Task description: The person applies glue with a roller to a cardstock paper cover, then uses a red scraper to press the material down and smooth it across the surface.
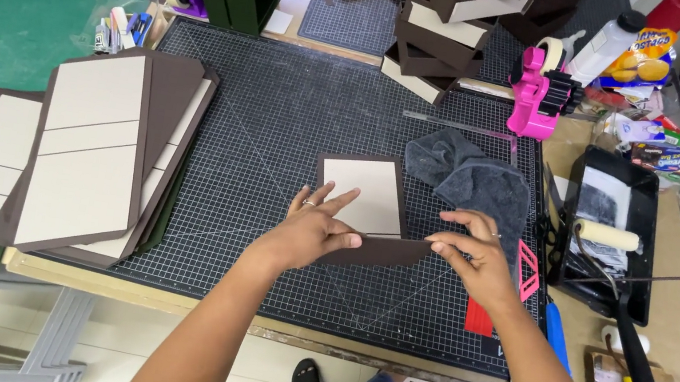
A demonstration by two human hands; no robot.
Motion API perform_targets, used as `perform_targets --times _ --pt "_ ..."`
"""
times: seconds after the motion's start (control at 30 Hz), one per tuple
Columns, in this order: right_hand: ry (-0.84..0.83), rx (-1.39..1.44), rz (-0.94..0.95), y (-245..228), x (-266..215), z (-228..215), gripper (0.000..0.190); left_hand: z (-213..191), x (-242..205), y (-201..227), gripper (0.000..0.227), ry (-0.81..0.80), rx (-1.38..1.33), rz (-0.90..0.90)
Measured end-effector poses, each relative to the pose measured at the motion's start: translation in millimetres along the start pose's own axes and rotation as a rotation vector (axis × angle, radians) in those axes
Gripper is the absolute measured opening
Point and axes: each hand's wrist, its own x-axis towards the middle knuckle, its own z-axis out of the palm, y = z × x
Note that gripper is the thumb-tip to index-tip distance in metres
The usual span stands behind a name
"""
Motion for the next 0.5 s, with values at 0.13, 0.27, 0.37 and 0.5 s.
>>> perform_targets --times 0.13,0.27,0.37,0.5 --pt "0.006 -0.012 0.000 4 3 -1 0.012 10 -3 -16 0.038 0.094 -0.061 0.040" --pt "-0.003 -0.006 -0.003 5 3 0 0.012 35 -4 -39 0.019 0.456 -0.366 0.245" --pt "-0.019 0.045 0.033 11 1 1 0.012 44 -4 -48 0.016 0.462 -0.488 0.218" --pt "-0.009 0.146 0.121 11 1 1 0.013 41 -5 -42 0.017 0.378 -0.625 0.122"
